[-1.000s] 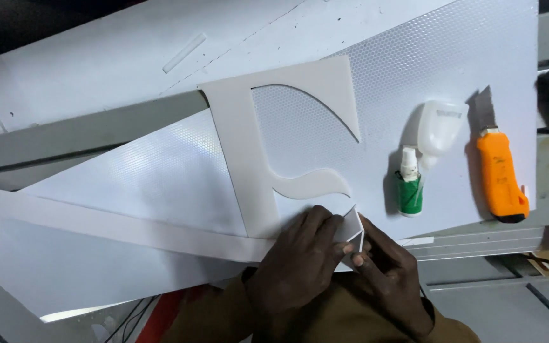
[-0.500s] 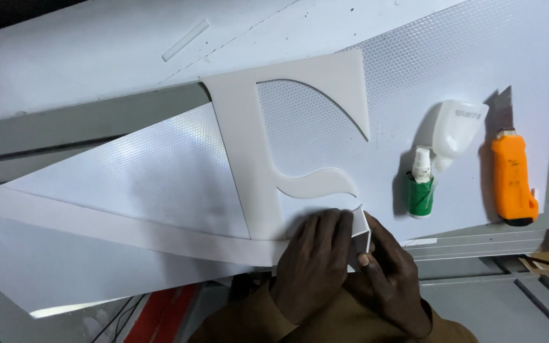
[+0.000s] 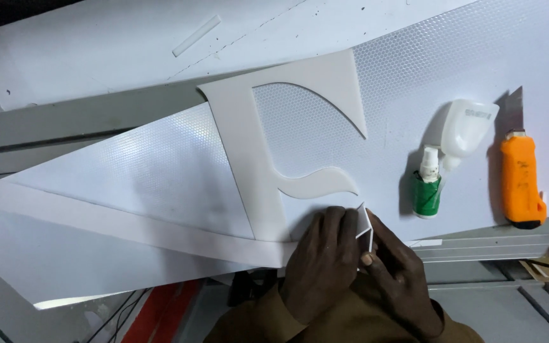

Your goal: Applying adhesive and attaching a flexible trim strip to the edge of a cut-out sign letter.

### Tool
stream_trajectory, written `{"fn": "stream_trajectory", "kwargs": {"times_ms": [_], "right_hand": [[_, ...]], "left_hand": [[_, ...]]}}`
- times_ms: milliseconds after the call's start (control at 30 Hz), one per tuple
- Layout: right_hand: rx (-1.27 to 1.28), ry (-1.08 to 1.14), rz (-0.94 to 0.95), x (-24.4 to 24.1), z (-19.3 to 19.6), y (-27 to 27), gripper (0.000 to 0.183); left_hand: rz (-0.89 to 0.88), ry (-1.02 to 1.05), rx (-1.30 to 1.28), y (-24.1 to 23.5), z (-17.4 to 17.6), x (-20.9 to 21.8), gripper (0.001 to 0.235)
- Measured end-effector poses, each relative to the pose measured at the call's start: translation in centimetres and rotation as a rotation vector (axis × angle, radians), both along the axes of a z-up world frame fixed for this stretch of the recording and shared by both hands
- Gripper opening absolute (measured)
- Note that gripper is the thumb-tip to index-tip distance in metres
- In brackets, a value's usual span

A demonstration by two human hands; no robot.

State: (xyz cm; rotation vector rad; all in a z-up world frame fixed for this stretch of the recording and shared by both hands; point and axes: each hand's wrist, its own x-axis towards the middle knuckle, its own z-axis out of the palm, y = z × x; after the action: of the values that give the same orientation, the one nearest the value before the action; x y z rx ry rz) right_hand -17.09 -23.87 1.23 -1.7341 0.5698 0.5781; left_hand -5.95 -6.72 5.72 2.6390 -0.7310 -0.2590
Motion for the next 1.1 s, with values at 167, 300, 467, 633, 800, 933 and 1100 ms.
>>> {"fn": "stream_trajectory", "kwargs": {"times_ms": [167, 300, 467, 633, 800, 933, 1100], "right_hand": [[0.025, -0.001, 0.001, 1.6, 1.1, 0.3, 0.075], [0.014, -0.048, 0.058, 1.7, 1.0, 0.4, 0.073], [0.050, 0.005, 0.021, 2.0, 1.2, 0.5, 0.075], [0.072, 0.023, 0.010, 2.4, 1.3, 0.4, 0.077], [0.041, -0.006, 0.083, 2.9, 1.5, 0.1, 0.076], [0.075, 0.081, 0.029, 3.0, 1.6, 0.0, 0.080], [0.111, 0.083, 0.094, 1.8, 0.4, -1.3, 0.085]], "left_hand": [[-0.021, 0.038, -0.012, 0.6, -0.7, -0.6, 0.026], [0.045, -0.012, -0.055, 0.6, -1.0, -1.0, 0.032], [0.112, 0.064, -0.106, 0.7, -0.6, -0.7, 0.032], [0.146, 0.034, -0.147, 0.7, -0.6, -0.8, 0.027], [0.110, 0.018, -0.007, 0.8, -0.7, -1.0, 0.021], [0.105, 0.097, -0.159, 0.9, -1.0, -0.9, 0.013], [0.049, 0.107, -0.309, 1.4, -1.1, -0.4, 0.018]]}}
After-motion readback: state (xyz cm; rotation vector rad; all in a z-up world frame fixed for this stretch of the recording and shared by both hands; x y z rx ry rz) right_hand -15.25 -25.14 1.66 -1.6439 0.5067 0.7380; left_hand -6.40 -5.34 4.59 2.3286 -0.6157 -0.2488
